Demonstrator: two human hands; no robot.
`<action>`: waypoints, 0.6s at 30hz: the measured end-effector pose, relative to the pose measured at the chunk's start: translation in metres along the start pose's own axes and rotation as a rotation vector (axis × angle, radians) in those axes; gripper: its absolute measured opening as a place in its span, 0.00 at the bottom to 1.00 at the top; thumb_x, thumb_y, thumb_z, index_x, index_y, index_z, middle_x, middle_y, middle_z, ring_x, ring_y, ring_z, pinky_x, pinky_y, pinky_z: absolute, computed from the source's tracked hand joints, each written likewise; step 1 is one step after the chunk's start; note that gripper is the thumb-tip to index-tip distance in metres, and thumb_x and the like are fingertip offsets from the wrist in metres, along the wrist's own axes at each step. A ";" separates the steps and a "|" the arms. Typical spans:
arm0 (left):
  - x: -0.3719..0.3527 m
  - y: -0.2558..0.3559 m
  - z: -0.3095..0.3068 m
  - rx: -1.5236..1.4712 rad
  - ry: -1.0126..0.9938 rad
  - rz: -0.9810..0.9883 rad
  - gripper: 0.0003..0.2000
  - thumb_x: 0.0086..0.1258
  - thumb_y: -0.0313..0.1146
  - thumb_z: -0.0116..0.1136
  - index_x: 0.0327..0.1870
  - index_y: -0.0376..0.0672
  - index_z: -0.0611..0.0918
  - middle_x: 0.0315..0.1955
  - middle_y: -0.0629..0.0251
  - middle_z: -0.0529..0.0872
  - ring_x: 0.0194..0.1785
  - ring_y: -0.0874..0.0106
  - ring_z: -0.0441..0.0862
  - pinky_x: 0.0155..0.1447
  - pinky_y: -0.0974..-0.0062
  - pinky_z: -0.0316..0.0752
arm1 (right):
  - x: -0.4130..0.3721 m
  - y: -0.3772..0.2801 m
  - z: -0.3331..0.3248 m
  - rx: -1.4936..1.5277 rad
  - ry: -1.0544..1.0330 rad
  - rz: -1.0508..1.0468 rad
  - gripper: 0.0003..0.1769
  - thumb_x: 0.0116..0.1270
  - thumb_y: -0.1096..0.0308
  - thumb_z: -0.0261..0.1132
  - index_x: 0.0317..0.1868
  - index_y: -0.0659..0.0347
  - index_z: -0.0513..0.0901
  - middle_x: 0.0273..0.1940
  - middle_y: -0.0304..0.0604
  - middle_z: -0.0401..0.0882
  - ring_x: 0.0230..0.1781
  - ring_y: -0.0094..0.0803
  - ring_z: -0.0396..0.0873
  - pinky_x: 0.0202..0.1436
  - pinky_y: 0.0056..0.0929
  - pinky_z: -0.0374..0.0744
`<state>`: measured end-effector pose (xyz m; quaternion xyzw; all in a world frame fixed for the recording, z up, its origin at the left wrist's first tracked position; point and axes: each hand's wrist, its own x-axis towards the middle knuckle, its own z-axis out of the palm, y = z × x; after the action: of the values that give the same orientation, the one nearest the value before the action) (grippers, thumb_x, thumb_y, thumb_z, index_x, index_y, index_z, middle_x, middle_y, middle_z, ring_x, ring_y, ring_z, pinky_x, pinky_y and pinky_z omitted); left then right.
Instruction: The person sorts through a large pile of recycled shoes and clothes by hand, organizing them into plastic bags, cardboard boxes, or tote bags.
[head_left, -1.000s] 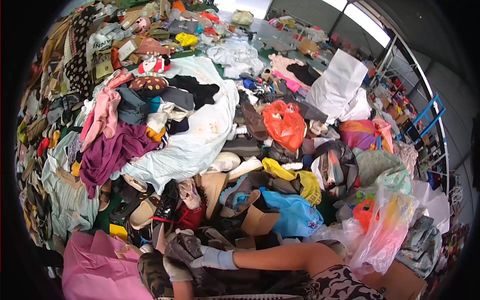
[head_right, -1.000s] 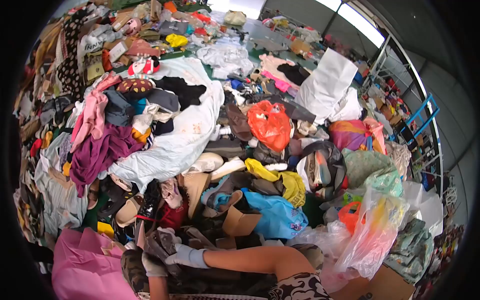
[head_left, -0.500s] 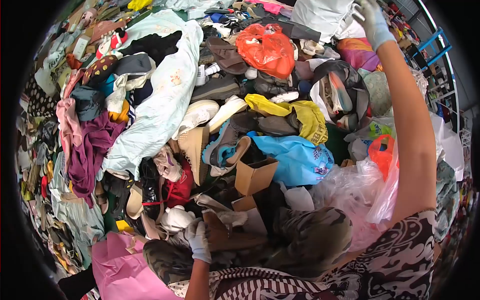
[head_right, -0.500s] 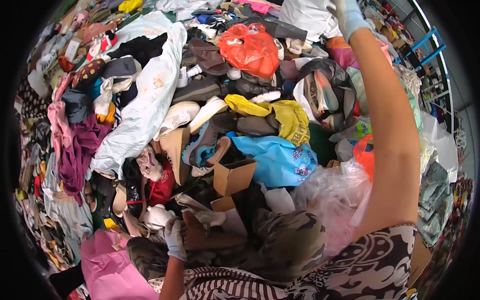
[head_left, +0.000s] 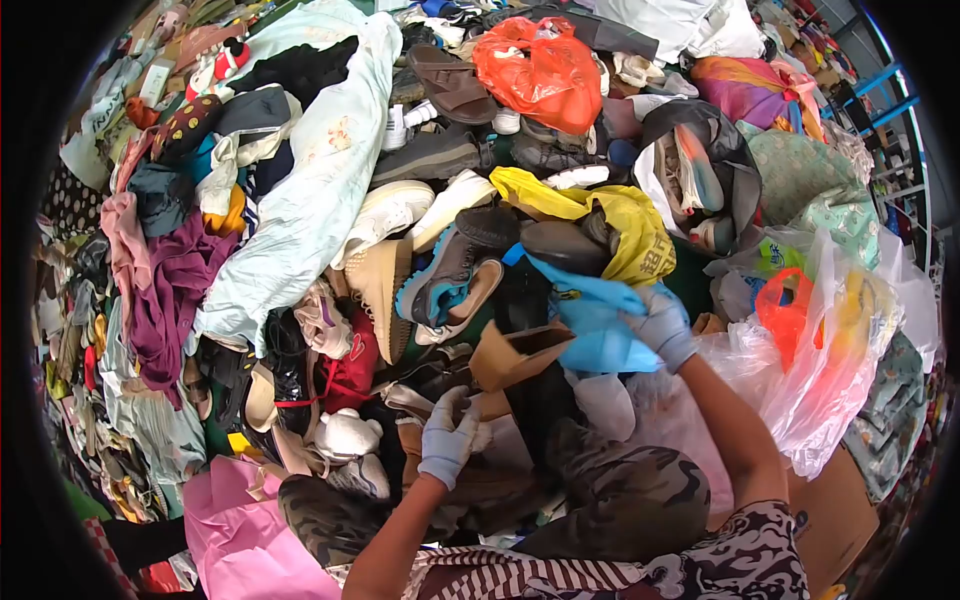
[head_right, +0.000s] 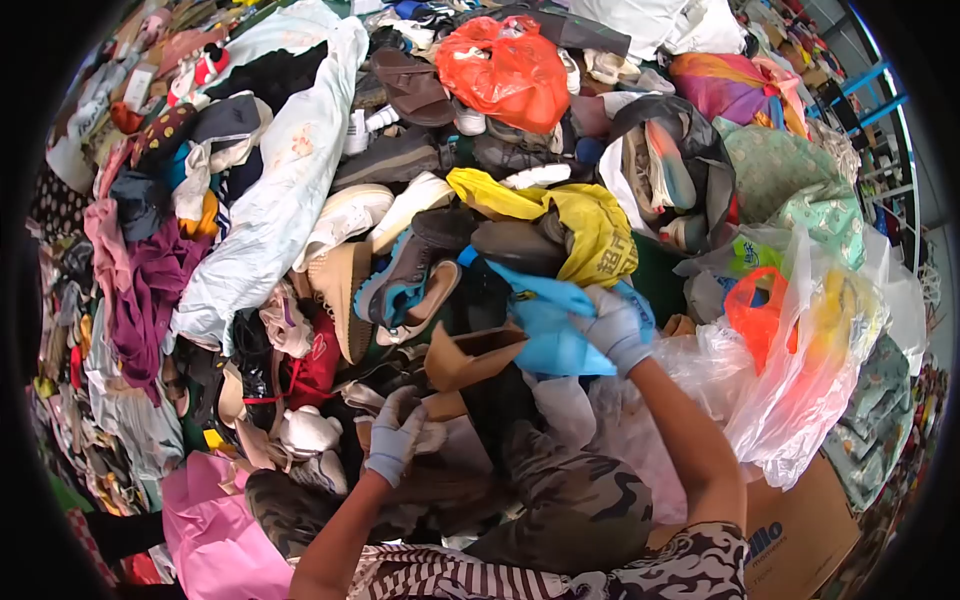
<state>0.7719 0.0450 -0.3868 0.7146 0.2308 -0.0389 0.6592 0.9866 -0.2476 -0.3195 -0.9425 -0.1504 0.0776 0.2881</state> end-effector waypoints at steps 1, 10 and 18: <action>-0.006 -0.001 0.000 -0.008 0.011 -0.003 0.20 0.66 0.31 0.57 0.58 0.38 0.72 0.38 0.64 0.79 0.40 0.78 0.76 0.45 0.79 0.74 | 0.013 -0.018 -0.022 0.091 -0.009 -0.040 0.11 0.55 0.68 0.68 0.39 0.58 0.79 0.31 0.45 0.80 0.28 0.34 0.79 0.37 0.30 0.77; -0.014 -0.012 -0.022 -0.787 -0.396 -0.103 0.33 0.66 0.48 0.54 0.68 0.40 0.60 0.62 0.53 0.68 0.60 0.62 0.70 0.62 0.64 0.68 | 0.083 -0.262 -0.153 0.269 0.429 -0.972 0.24 0.50 0.76 0.62 0.51 0.63 0.77 0.41 0.43 0.81 0.39 0.31 0.81 0.45 0.25 0.79; 0.014 0.124 -0.156 -1.053 -0.031 0.521 0.33 0.67 0.54 0.51 0.67 0.43 0.61 0.60 0.53 0.70 0.59 0.59 0.73 0.58 0.63 0.73 | 0.120 -0.303 0.054 0.810 -0.610 -0.066 0.34 0.65 0.42 0.54 0.57 0.66 0.71 0.45 0.46 0.79 0.37 0.33 0.77 0.44 0.35 0.76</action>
<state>0.7932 0.1960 -0.2570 0.3233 0.0261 0.2339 0.9166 1.0149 0.0594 -0.1997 -0.6843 -0.2151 0.3921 0.5759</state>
